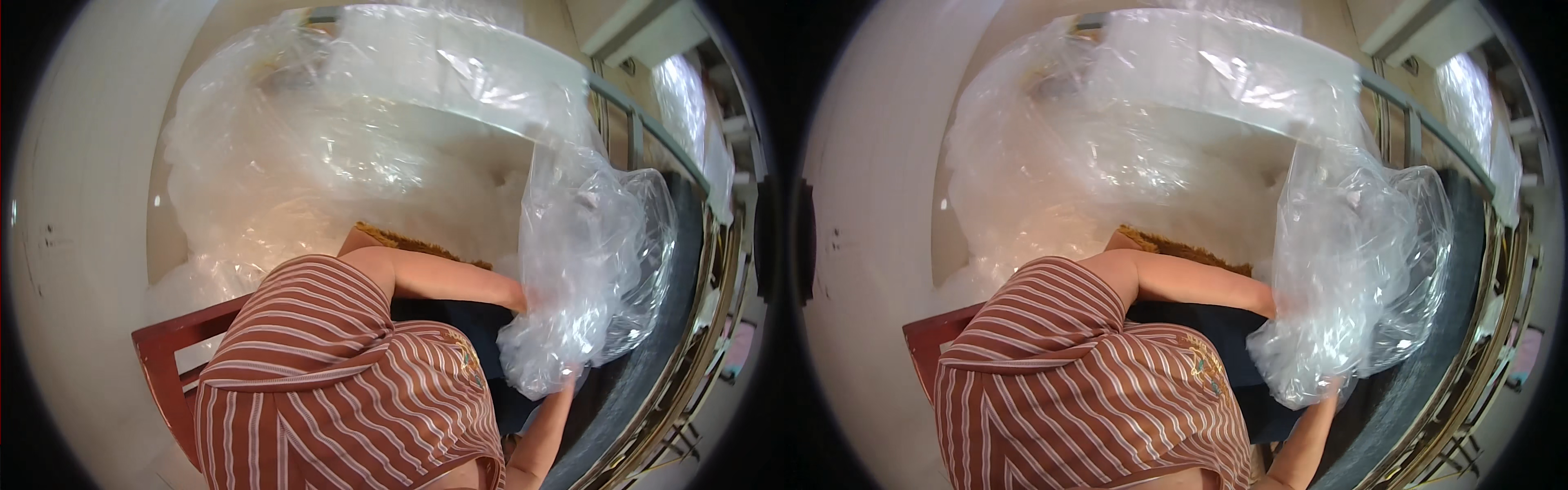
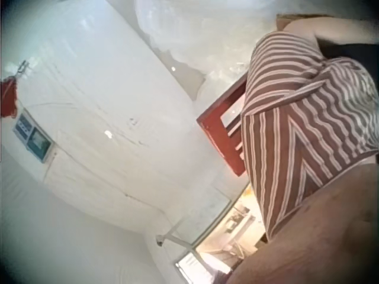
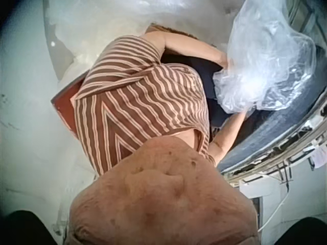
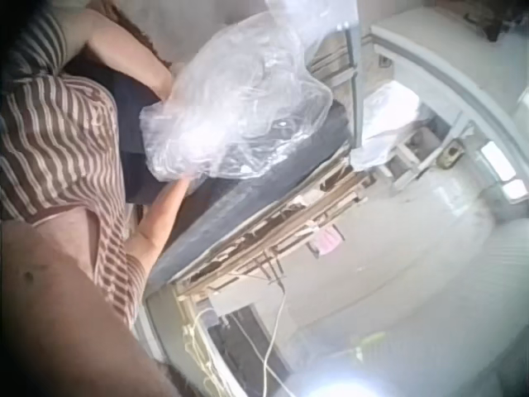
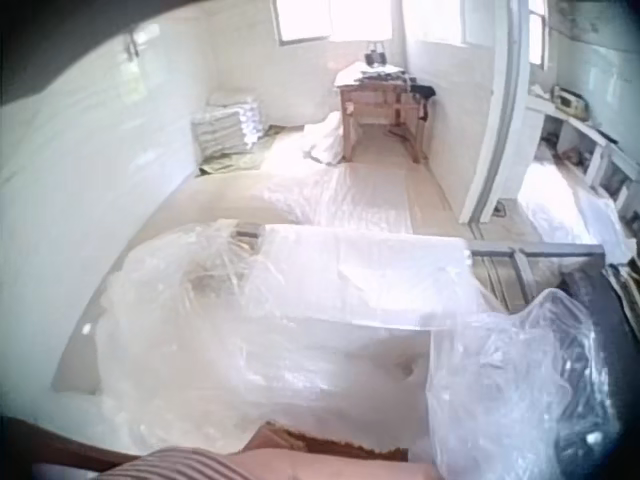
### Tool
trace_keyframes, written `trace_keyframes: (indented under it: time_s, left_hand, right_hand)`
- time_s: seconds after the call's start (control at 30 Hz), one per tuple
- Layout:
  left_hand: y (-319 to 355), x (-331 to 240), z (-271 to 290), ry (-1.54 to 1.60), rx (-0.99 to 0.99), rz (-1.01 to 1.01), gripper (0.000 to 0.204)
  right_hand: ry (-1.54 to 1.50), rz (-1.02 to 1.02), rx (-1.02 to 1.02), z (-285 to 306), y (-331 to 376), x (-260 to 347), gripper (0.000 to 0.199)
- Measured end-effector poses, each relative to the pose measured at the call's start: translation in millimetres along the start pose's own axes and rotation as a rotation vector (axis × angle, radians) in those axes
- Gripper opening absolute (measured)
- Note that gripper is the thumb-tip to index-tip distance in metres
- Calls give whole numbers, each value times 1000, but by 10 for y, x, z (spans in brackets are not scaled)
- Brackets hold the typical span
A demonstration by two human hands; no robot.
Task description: The person wraps a large, curved, dark-colored object, likely a piece of furniture, with a clear plastic sheet. They repeatedly pull, smooth, and tuck the plastic around the object's surface to ensure it is fully covered.
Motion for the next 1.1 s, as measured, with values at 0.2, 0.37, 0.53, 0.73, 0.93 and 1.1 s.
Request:
trace_keyframes:
  time_s: [0.2, 0.37, 0.53, 0.73, 0.93, 1.1]
  left_hand:
    - [-72, -825, 476, -203, 15, -283, 63]
    - [-15, -1988, 1850, -574, -174, -558, 61]
    - [852, -3494, 4565, -1009, -631, -628, 60]
    - [2780, -4829, 6991, -1493, -1194, -289, 58]
    - [2199, -5080, 6598, -1751, -1412, -277, 56]
    - [-403, -3236, 4291, -1532, -295, -667, 45]
  right_hand:
    - [122, 513, -21, -32, 501, 1961, 54]
    - [148, 864, 122, -388, 1252, 3194, 51]
    - [102, 787, 286, -226, 1522, 3247, 49]
    - [333, 331, -591, 2251, 1319, 682, 40]
    - [305, 150, -1083, 3431, 2336, -1136, 43]
    - [637, 110, -1268, 3012, 2677, -1209, 42]
Point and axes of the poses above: each hand's wrist, its own y-axis away from the middle knuckle, its own z-axis out of the back of the hand, x = y × z, the point moved 9 cm from there along -y, towards the middle knuckle, and after that the axes turned 13 degrees about -z, right-handed, at the moved point
